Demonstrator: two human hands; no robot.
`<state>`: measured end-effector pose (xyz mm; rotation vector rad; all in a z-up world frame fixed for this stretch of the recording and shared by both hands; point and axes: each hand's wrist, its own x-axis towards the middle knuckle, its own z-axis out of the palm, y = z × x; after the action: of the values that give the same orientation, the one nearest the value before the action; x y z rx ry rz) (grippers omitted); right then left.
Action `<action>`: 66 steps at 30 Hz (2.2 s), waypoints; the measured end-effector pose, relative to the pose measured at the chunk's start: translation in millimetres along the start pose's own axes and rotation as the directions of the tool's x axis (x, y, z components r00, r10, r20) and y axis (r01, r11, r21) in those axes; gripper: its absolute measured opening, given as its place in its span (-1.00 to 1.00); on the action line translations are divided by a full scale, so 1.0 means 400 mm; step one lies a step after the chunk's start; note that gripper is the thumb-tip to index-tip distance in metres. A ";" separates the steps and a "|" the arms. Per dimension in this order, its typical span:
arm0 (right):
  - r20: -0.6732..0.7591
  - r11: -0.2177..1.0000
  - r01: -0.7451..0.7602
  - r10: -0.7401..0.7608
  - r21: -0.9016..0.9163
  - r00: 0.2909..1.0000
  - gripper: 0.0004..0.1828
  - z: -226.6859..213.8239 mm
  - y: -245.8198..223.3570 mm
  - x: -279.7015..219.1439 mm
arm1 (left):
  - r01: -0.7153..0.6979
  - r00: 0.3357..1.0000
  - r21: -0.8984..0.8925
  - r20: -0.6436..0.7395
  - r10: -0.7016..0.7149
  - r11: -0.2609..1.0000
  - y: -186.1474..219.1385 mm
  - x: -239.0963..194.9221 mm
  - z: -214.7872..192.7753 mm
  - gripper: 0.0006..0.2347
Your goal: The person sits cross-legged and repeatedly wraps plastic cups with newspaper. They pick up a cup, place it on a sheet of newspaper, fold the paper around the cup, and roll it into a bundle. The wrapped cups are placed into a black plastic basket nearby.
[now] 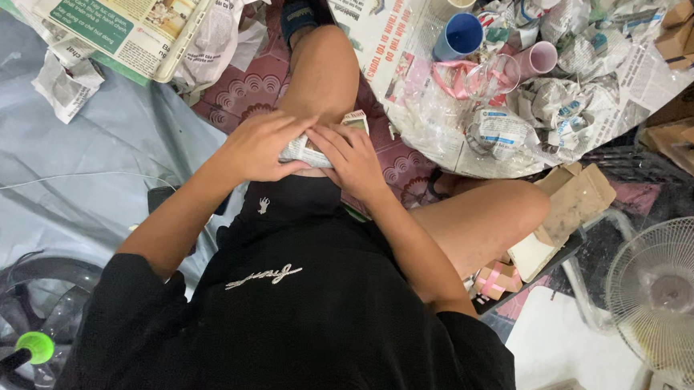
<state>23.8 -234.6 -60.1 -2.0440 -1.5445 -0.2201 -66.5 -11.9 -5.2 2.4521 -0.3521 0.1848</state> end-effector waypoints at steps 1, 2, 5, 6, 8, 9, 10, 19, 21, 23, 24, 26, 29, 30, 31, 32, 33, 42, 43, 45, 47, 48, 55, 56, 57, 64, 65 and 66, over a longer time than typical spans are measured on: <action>0.019 0.998 0.032 -0.033 0.048 0.999 -0.22 -0.004 0.005 0.003 | -0.002 1.000 0.014 -0.019 0.003 1.000 -0.004 -0.007 0.005 -0.36; 0.038 0.994 0.061 -0.065 0.096 0.997 -0.24 -0.014 0.018 0.008 | -0.004 0.999 0.028 -0.037 0.005 1.000 -0.006 -0.016 0.012 -0.38; -0.001 0.978 0.077 -0.078 0.192 0.997 -0.16 -0.057 0.044 0.026 | 0.026 0.998 0.042 -0.057 -0.024 0.999 -0.007 -0.029 0.017 -0.43; -0.025 0.974 0.065 -0.061 0.217 0.998 -0.11 -0.070 0.047 0.024 | 0.043 0.998 0.037 -0.054 -0.041 0.998 -0.003 -0.034 0.020 -0.44; 0.052 0.940 0.016 -0.036 0.339 0.998 -0.11 -0.085 0.064 0.018 | 0.060 0.995 0.025 -0.082 -0.057 0.998 0.003 -0.043 0.024 -0.43; 0.090 0.918 -0.009 -0.029 0.396 0.996 -0.11 -0.086 0.073 0.011 | 0.067 0.993 0.020 -0.098 -0.065 0.998 0.007 -0.046 0.024 -0.43; 0.109 0.909 -0.058 0.014 0.414 0.994 -0.13 -0.080 0.076 -0.001 | 0.065 0.992 0.009 -0.112 -0.064 0.998 0.009 -0.047 0.023 -0.43; -0.223 0.842 -0.134 0.286 0.522 0.932 -0.65 0.084 0.042 -0.090 | 0.012 0.967 -0.082 -0.254 -0.032 0.997 -0.001 -0.069 0.059 -0.42; -0.234 0.842 -0.196 0.351 0.503 0.907 -0.70 0.094 0.011 -0.068 | -0.006 0.964 -0.073 -0.267 -0.014 0.997 0.001 -0.064 0.068 -0.40; -0.209 0.856 -0.151 0.285 0.494 0.936 -0.69 0.064 -0.002 -0.036 | -0.004 0.951 -0.078 -0.310 -0.021 0.997 0.004 -0.059 0.065 -0.41; -0.195 0.862 -0.131 0.255 0.490 0.947 -0.68 0.043 -0.010 -0.022 | -0.003 0.944 -0.082 -0.328 -0.024 0.997 0.008 -0.055 0.063 -0.41; -0.132 0.895 -0.055 0.127 0.443 0.983 -0.64 -0.018 -0.017 -0.009 | 0.009 0.935 -0.108 -0.352 -0.047 0.994 0.020 -0.047 0.055 -0.42; -0.058 0.917 -0.039 0.068 0.398 0.996 -0.65 -0.073 -0.017 0.006 | -0.025 0.931 -0.150 -0.362 -0.031 0.988 0.034 -0.021 0.034 -0.42; -0.042 0.922 -0.046 0.067 0.384 0.997 -0.67 -0.083 -0.009 0.010 | -0.049 0.931 -0.160 -0.364 -0.013 0.986 0.037 -0.008 0.025 -0.42; -0.033 0.909 -0.056 0.077 0.413 0.996 -0.70 -0.092 0.002 0.010 | -0.062 0.933 -0.165 -0.360 -0.001 0.984 0.042 0.004 0.018 -0.42; -0.026 0.894 -0.071 0.092 0.442 0.995 -0.72 -0.102 0.012 0.006 | -0.078 0.937 -0.171 -0.350 0.013 0.982 0.049 0.017 0.013 -0.41; -0.019 0.878 -0.085 0.106 0.471 0.994 -0.75 -0.111 0.021 -0.001 | -0.093 0.940 -0.177 -0.341 0.028 0.980 0.056 0.031 0.011 -0.41; 0.005 0.875 -0.136 0.151 0.465 0.988 -0.56 -0.206 0.039 -0.016 | -0.127 0.962 -0.251 -0.267 0.058 0.960 0.075 0.128 0.020 -0.45; 0.049 0.839 -0.164 0.163 0.518 0.985 -0.54 -0.211 0.041 -0.016 | -0.114 0.968 -0.239 -0.243 0.054 0.964 0.075 0.131 0.014 -0.45; 0.137 0.756 -0.227 0.181 0.614 0.974 -0.52 -0.215 0.050 -0.023 | -0.090 0.980 -0.214 -0.193 0.048 0.973 0.072 0.134 -0.002 -0.45; 0.025 0.765 -0.199 0.233 0.613 0.972 -0.60 -0.202 0.069 -0.036 | -0.099 0.985 -0.236 -0.163 0.061 0.967 0.072 0.139 -0.011 -0.44; -0.035 0.774 -0.179 0.251 0.608 0.967 -0.63 -0.195 0.083 -0.039 | -0.106 0.986 -0.243 -0.153 0.070 0.964 0.072 0.146 -0.014 -0.44; -0.116 0.905 -0.037 0.095 0.423 0.989 -0.58 -0.174 0.081 -0.044 | -0.200 0.975 -0.225 -0.139 0.172 0.954 0.077 0.171 -0.027 -0.45; -0.102 0.902 -0.042 0.095 0.430 0.990 -0.57 -0.176 0.081 -0.045 | -0.213 0.974 -0.205 -0.125 0.191 0.955 0.074 0.173 -0.034 -0.45; -0.089 0.898 -0.047 0.096 0.438 0.991 -0.56 -0.177 0.081 -0.046 | -0.227 0.972 -0.186 -0.111 0.209 0.956 0.072 0.176 -0.040 -0.45; -0.469 0.808 0.011 0.330 0.588 0.819 -0.18 -0.077 0.049 -0.031 | -0.320 0.947 -0.203 -0.077 0.311 0.925 0.113 0.221 -0.018 -0.50; -0.481 0.792 -0.003 0.374 0.611 0.793 -0.26 -0.050 0.049 -0.032 | -0.362 0.932 -0.196 -0.093 0.350 0.911 0.123 0.235 -0.006 -0.51; -0.492 0.774 -0.018 0.419 0.633 0.763 -0.34 -0.027 0.051 -0.040 | -0.404 0.914 -0.189 -0.106 0.391 0.895 0.132 0.247 0.004 -0.52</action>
<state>39.6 -257.3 -65.1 -1.4178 -0.7881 -0.2311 12.1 -72.9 46.1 2.1373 -0.8045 0.3821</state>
